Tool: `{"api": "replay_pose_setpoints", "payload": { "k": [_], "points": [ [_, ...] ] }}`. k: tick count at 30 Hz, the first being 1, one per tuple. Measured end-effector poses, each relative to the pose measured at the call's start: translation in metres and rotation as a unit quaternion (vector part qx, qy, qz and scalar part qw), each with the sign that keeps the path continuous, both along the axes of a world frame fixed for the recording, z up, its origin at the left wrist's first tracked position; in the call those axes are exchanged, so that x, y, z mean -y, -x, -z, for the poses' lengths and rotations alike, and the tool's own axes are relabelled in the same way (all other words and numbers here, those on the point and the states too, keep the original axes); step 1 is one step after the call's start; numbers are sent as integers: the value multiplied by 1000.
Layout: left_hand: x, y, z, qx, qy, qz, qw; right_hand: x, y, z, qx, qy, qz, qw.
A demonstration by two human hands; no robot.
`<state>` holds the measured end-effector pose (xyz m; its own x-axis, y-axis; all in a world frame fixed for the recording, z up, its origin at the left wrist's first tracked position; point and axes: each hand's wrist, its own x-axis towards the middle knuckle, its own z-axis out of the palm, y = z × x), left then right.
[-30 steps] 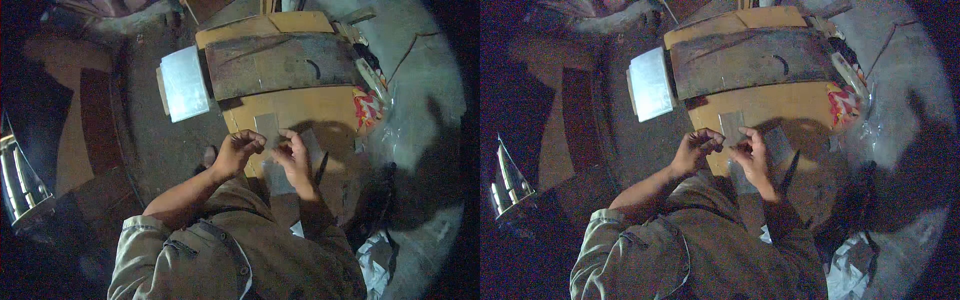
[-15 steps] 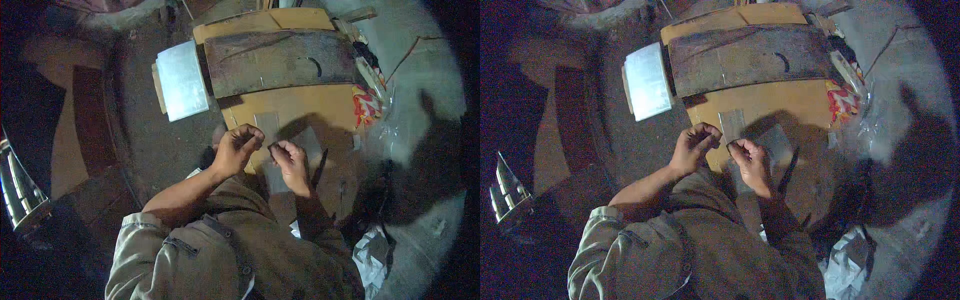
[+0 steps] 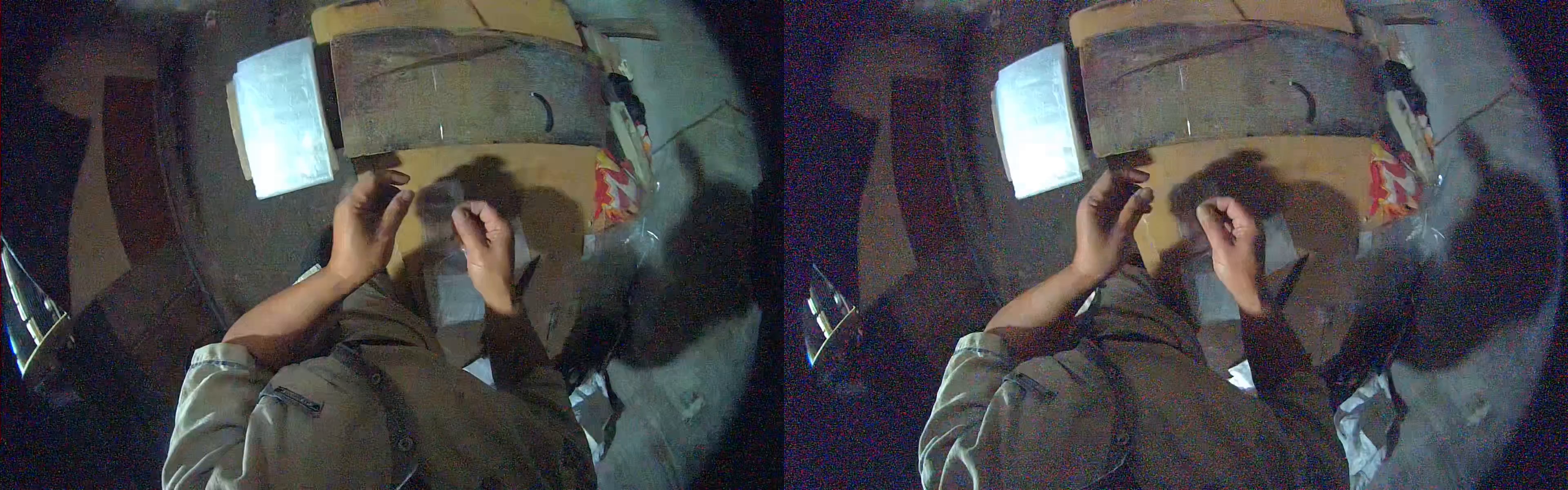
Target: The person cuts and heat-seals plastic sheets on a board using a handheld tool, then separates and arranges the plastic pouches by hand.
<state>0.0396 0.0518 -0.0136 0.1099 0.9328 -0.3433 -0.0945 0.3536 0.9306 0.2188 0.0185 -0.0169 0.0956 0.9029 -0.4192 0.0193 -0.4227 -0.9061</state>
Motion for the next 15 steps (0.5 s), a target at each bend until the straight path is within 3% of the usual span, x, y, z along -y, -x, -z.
{"api": "replay_pose_setpoints", "payload": {
  "k": [3, 6, 8, 10, 12, 14, 15],
  "points": [
    [5, 5, -5, -153, -71, 12, 986, -19, -1, 4, 30, -22, -12, 999],
    [18, 6, 7, -204, -121, 74, 969, -29, 1, 21, -78, 1, 49, 996],
    [22, 2, 9, -204, -159, 78, 963, -37, 0, 25, -21, -30, 39, 999],
    [23, -2, 5, -267, -205, 156, 929, -43, -2, 31, -66, -14, 49, 997],
    [23, -10, 4, -281, -221, 176, 917, -50, -4, 29, -26, -13, 28, 999],
    [19, -14, -5, -353, -190, 255, 880, -55, -5, 28, -29, -21, 23, 999],
    [13, -23, -6, -381, -228, 257, 858, -56, -6, 32, -38, -10, 26, 999]
  ]
}}
